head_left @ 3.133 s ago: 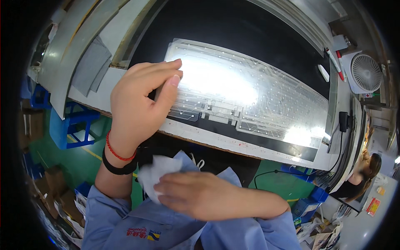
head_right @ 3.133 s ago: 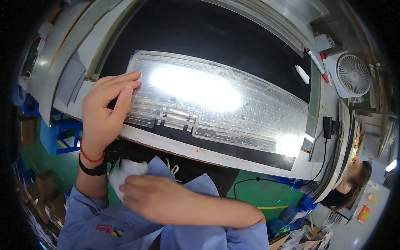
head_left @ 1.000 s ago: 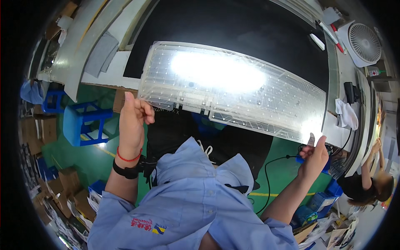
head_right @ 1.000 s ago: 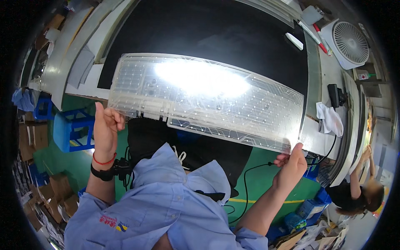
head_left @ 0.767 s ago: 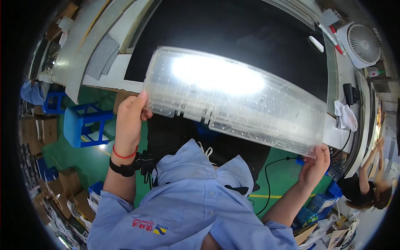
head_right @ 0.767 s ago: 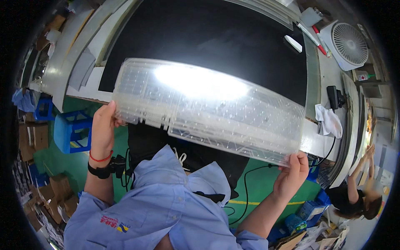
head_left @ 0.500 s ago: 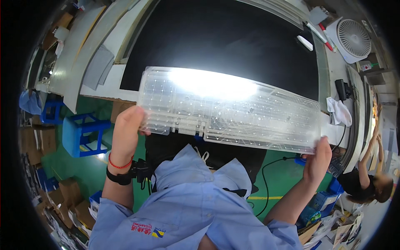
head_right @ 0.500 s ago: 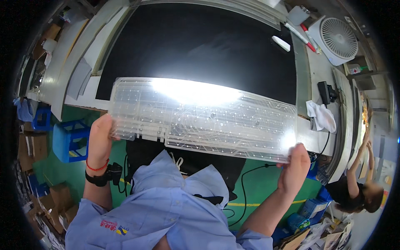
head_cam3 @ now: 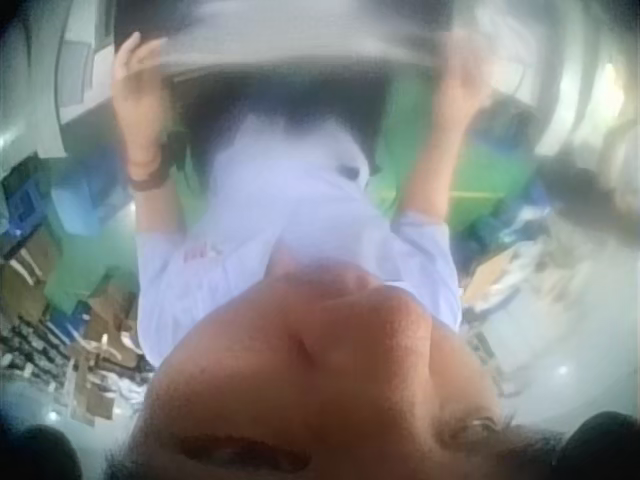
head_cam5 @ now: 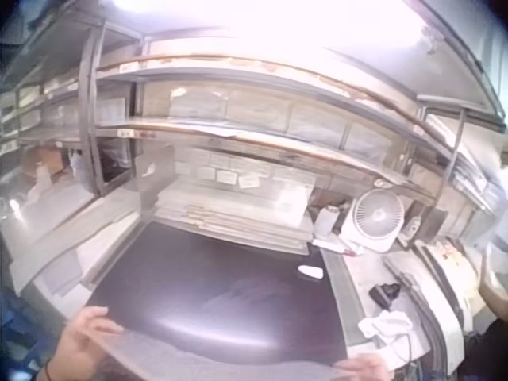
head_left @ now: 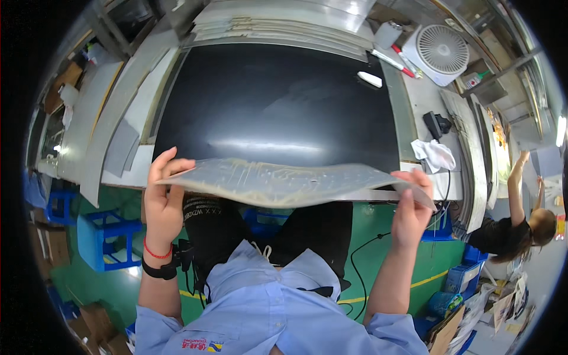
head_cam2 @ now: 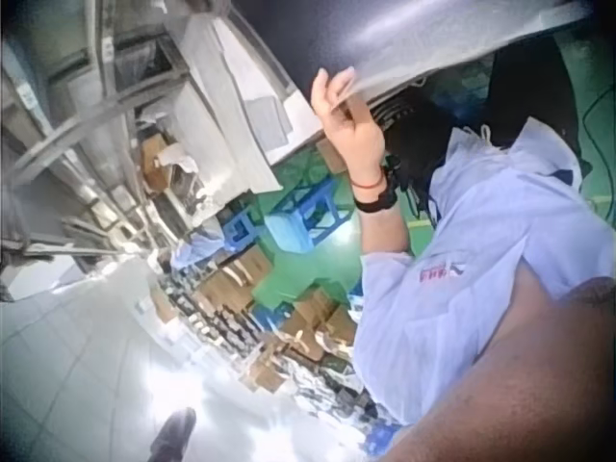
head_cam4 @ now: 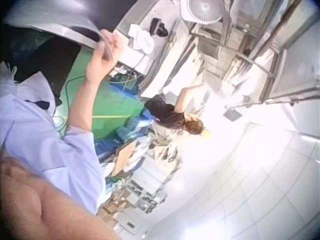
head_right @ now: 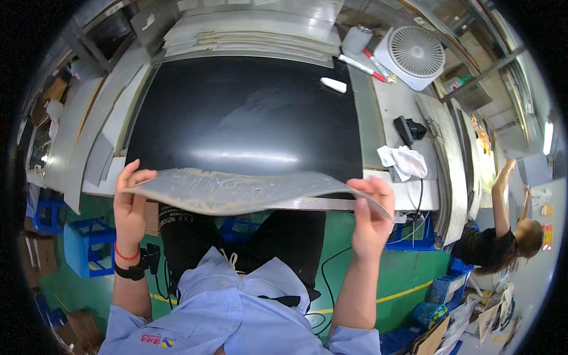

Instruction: Cleaning and inspecting a stack of flexible transparent electronic panels using a cloth.

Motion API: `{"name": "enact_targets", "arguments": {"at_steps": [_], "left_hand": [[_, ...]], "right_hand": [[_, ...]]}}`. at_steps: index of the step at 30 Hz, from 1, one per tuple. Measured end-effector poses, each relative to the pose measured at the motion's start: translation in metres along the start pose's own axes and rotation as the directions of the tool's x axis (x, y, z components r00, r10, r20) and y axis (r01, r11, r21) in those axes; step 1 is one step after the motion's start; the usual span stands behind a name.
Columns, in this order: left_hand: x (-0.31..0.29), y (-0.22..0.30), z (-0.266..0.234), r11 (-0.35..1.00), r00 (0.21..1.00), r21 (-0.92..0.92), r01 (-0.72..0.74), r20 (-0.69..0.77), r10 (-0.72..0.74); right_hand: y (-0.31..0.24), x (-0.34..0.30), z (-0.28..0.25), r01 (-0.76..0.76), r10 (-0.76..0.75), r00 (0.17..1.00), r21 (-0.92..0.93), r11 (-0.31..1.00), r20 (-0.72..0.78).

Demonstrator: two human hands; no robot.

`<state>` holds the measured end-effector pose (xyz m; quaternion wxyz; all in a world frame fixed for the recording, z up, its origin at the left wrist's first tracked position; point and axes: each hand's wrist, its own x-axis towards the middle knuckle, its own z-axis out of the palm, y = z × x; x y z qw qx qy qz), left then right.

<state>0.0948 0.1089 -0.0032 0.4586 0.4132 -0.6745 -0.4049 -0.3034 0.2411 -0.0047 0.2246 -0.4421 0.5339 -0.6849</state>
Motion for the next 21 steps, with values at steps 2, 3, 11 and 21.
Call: {"name": "enact_targets", "arguments": {"at_steps": [2, 3, 11, 21], "left_hand": [[0.007, -0.004, 0.006, 0.998, 0.998, -0.025, -0.064, 0.020, 0.064], [0.009, -0.011, 0.005, 0.993, 0.999, -0.114, 0.003, -0.031, -0.006], [0.018, 0.006, 0.002, 0.991, 0.997, -0.118, -0.064, -0.039, 0.059], [0.017, -0.017, -0.059, 1.000, 0.968, 0.010, 0.008, -0.251, -0.005]], "right_hand": [[0.006, -0.003, -0.016, 0.023, -0.032, 0.999, -0.278, 0.960, -0.026], [0.006, -0.006, -0.018, 0.053, -0.071, 0.997, -0.394, 0.918, -0.030], [-0.054, 0.017, -0.113, 0.007, 0.023, 0.907, 0.068, 0.998, -0.420], [-0.030, 0.025, -0.345, 0.086, -0.046, 0.676, 0.016, 0.996, -0.735]]}}
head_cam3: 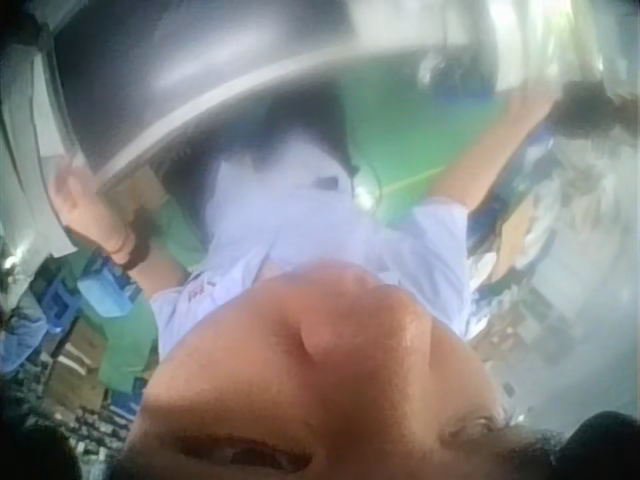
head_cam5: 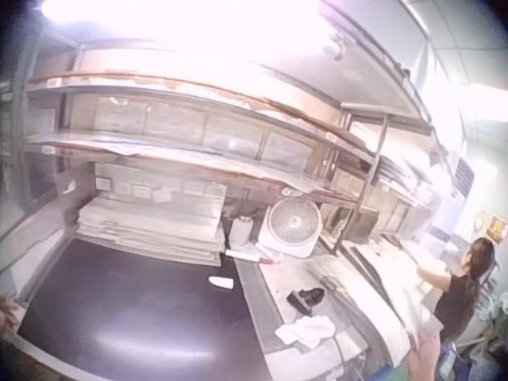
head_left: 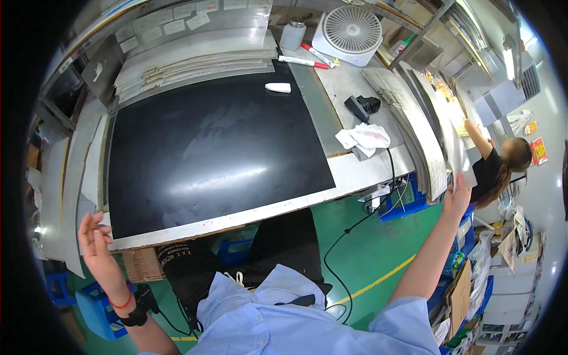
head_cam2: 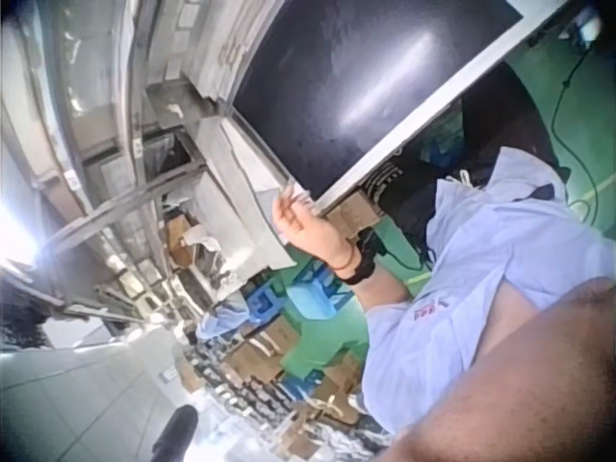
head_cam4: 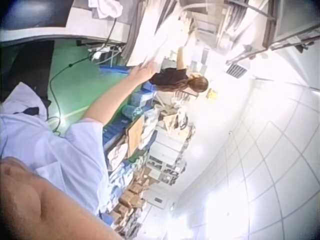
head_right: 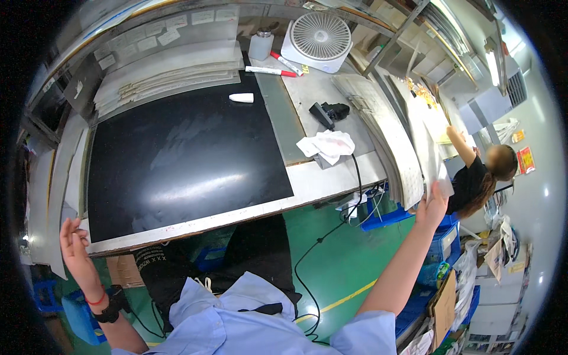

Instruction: Cleaning and inspecting a stack of flexible transparent electronic panels using a cloth.

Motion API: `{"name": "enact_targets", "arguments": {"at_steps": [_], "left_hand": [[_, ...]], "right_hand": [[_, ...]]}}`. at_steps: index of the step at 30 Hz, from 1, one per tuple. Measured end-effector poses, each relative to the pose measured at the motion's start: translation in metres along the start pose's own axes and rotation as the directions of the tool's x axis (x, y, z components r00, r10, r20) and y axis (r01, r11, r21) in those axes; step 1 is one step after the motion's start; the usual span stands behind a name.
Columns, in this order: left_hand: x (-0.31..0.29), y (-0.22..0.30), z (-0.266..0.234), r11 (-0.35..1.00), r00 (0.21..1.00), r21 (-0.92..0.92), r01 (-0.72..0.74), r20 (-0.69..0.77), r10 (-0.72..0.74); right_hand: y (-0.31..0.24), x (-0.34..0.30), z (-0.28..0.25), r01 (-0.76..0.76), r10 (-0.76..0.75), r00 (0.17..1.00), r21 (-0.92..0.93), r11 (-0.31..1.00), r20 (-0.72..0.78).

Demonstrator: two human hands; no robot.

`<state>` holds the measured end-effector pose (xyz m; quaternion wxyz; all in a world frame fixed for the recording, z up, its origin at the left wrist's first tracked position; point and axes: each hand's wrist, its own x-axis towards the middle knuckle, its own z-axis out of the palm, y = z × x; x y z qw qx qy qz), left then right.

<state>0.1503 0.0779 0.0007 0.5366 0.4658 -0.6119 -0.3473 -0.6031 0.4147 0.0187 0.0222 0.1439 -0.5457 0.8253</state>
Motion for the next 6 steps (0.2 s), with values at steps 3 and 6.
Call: {"name": "enact_targets", "arguments": {"at_steps": [3, 6], "left_hand": [[0.003, -0.007, -0.032, 0.992, 0.971, 0.120, 0.042, -0.240, -0.012], [0.004, -0.043, -0.103, 0.993, 0.850, 0.105, 0.049, -0.526, 0.013]], "right_hand": [[0.019, 0.020, -0.021, -0.109, 0.092, 0.990, -0.160, 0.981, -0.111], [0.022, 0.016, -0.014, -0.186, 0.155, 0.976, -0.211, 0.960, -0.155]]}}
